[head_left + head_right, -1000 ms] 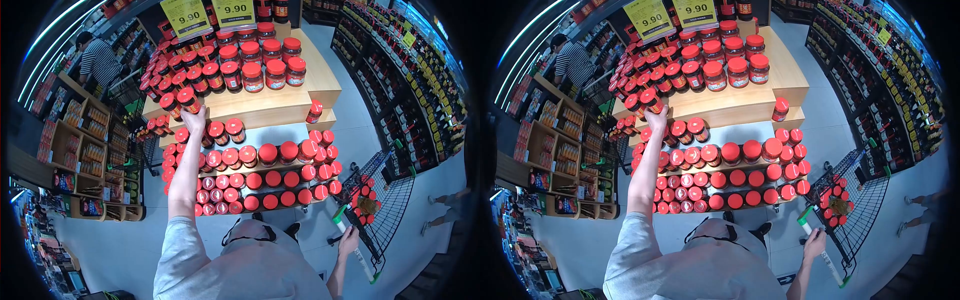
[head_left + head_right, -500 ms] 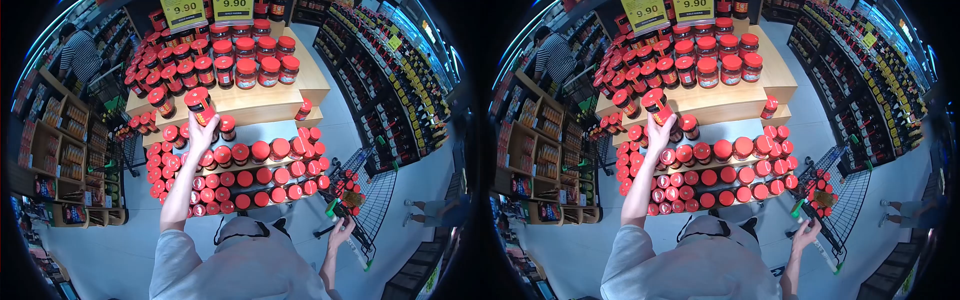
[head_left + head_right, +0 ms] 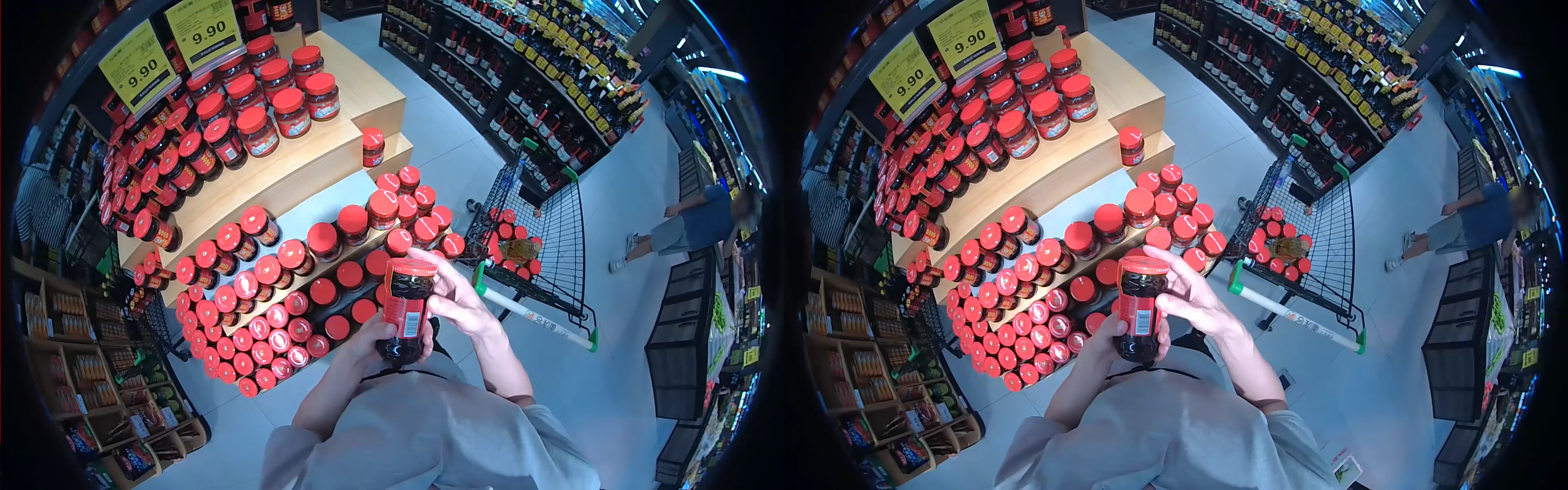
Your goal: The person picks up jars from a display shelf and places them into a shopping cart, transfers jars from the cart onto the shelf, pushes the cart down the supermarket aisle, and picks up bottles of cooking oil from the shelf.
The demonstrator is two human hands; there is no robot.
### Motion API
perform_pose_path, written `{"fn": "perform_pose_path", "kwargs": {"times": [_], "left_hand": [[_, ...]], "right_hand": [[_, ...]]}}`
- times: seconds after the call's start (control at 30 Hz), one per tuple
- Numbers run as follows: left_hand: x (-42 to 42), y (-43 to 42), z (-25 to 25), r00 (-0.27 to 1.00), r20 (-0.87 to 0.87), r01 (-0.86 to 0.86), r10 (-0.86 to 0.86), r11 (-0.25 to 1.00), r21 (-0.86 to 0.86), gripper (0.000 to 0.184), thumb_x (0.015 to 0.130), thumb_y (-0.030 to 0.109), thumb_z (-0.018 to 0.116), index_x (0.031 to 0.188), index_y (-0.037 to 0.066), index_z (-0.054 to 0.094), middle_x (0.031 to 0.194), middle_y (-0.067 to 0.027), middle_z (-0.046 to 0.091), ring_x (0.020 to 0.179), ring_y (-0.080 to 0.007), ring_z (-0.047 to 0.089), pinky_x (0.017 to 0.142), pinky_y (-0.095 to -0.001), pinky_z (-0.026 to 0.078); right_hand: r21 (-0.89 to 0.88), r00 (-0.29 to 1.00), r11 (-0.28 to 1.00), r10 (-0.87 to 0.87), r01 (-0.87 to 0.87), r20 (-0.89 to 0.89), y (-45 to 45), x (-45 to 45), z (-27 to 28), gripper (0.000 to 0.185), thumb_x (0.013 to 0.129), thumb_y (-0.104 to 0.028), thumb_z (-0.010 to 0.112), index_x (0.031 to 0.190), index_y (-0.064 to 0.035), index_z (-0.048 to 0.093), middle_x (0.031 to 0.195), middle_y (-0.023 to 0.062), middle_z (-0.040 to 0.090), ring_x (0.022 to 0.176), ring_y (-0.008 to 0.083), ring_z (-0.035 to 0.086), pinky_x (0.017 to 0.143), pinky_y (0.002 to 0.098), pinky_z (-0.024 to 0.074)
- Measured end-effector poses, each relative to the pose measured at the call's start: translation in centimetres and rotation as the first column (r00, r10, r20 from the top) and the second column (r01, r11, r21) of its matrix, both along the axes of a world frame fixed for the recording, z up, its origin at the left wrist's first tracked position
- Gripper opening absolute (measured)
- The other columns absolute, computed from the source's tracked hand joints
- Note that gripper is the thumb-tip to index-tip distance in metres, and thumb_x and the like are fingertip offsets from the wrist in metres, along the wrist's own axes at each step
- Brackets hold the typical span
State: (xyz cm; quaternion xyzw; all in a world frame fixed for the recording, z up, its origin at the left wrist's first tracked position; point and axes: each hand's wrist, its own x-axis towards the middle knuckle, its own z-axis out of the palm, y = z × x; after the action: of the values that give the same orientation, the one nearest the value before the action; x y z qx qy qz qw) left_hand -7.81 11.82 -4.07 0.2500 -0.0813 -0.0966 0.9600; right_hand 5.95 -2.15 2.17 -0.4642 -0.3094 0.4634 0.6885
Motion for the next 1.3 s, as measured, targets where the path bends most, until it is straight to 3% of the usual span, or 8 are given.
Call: {"fn": "perform_pose_path", "kwargs": {"times": [0.17, 0.6, 0.7, 0.8, 0.9, 1.1, 1.2, 1.3], "left_hand": [[2.3, -2.7, 1.9, 0.996, -0.079, -0.026, 0.033, 0.995, 0.092, 0.072, 0.079, 0.05, 0.076, 0.122, -0.003, 0.055, 0.103, -0.018, 0.067, 0.089, -0.028, 0.07, 0.072, -0.0376, 0.059], [6.7, -8.0, 5.1, 0.985, -0.041, -0.155, 0.165, 0.972, 0.178, 0.063, 0.091, 0.034, 0.071, 0.137, 0.0, 0.044, 0.117, -0.0151, 0.062, 0.101, -0.0239, 0.067, 0.083, -0.0371, 0.057], [6.9, -8.7, 5.1, 0.905, -0.095, -0.317, 0.414, 0.807, 0.498, 0.063, 0.09, 0.023, 0.072, 0.139, 0.0, 0.041, 0.119, -0.0142, 0.062, 0.103, -0.0199, 0.065, 0.088, -0.0351, 0.054], [7.6, -9.4, 5.9, 0.79, 0.095, -0.464, 0.605, 0.489, 0.739, 0.065, 0.087, 0.014, 0.073, 0.14, -0.001, 0.038, 0.12, -0.0138, 0.061, 0.107, -0.0169, 0.063, 0.092, -0.0327, 0.052], [7.8, -10.1, 5.6, 0.749, 0.059, -0.44, 0.659, 0.431, 0.788, 0.067, 0.085, 0.011, 0.075, 0.139, -0.002, 0.038, 0.12, -0.014, 0.061, 0.11, -0.0164, 0.061, 0.092, -0.0319, 0.051], [7.9, -10.9, 4.9, 0.668, 0.283, -0.498, 0.688, 0.131, 0.857, 0.068, 0.082, 0.007, 0.077, 0.136, -0.002, 0.037, 0.124, -0.0179, 0.056, 0.109, -0.0215, 0.062, 0.095, -0.0345, 0.051], [7.7, -10.6, 5.0, 0.615, 0.334, -0.581, 0.714, 0.125, 0.804, 0.063, 0.086, 0.011, 0.073, 0.135, -0.001, 0.036, 0.126, -0.0197, 0.054, 0.111, -0.0235, 0.062, 0.094, -0.0361, 0.052], [7.0, -9.9, 3.8, 0.735, -0.125, -0.544, 0.666, 0.69, 0.477, 0.055, 0.092, 0.015, 0.068, 0.134, 0.0, 0.037, 0.125, -0.0181, 0.055, 0.108, -0.0235, 0.063, 0.09, -0.0379, 0.054]], "right_hand": [[0.094, 0.995, 0.99, -0.102, 0.103, -0.015, -1.8, 2.0, -0.6, 0.091, 0.083, -0.029, 0.08, 0.152, 0.0025, 0.029, 0.141, 0.0166, 0.052, 0.129, 0.0238, 0.054, 0.109, 0.0413, 0.0421], [0.29, 0.995, 0.953, -0.076, 0.092, -0.067, -6.6, 8.6, -0.5, 0.096, 0.083, -0.032, 0.08, 0.152, 0.0045, 0.023, 0.145, 0.0187, 0.048, 0.13, 0.0297, 0.053, 0.11, 0.0453, 0.0421], [0.171, 0.982, 0.968, -0.173, 0.184, -0.079, -7.4, 8.8, -0.2, 0.079, 0.091, -0.008, 0.069, 0.154, 0.0009, 0.023, 0.143, 0.0157, 0.051, 0.131, 0.0216, 0.051, 0.111, 0.0389, 0.0396], [0.092, 0.981, 0.978, -0.179, 0.185, -0.076, -7.7, 7.9, 0.3, 0.072, 0.093, 0.0, 0.062, 0.154, -0.0007, 0.024, 0.138, 0.014, 0.053, 0.127, 0.0208, 0.053, 0.11, 0.038, 0.0396], [0.025, 0.965, 0.965, -0.263, 0.262, 0.014, -6.8, 6.4, 0.7, 0.069, 0.09, -0.002, 0.069, 0.148, -0.0006, 0.032, 0.133, 0.0123, 0.056, 0.122, 0.0186, 0.056, 0.106, 0.036, 0.0453], [0.04, 0.93, 0.932, -0.363, 0.361, 0.067, -5.2, 4.9, -0.2, 0.062, 0.085, -0.01, 0.078, 0.136, 0.0003, 0.045, 0.123, 0.0114, 0.062, 0.112, 0.0184, 0.062, 0.099, 0.0362, 0.0507], [0.123, 0.956, 0.953, -0.261, 0.277, -0.131, -5.3, 5.6, -0.7, 0.062, 0.084, -0.016, 0.08, 0.134, 0.001, 0.048, 0.121, 0.0122, 0.064, 0.11, 0.0206, 0.064, 0.097, 0.037, 0.0531], [0.241, 0.927, 0.95, -0.103, 0.199, -0.36, -5.2, 6.2, -1.2, 0.064, 0.086, -0.029, 0.078, 0.134, 0.0015, 0.049, 0.12, 0.0117, 0.065, 0.107, 0.0232, 0.067, 0.096, 0.039, 0.0547]]}}
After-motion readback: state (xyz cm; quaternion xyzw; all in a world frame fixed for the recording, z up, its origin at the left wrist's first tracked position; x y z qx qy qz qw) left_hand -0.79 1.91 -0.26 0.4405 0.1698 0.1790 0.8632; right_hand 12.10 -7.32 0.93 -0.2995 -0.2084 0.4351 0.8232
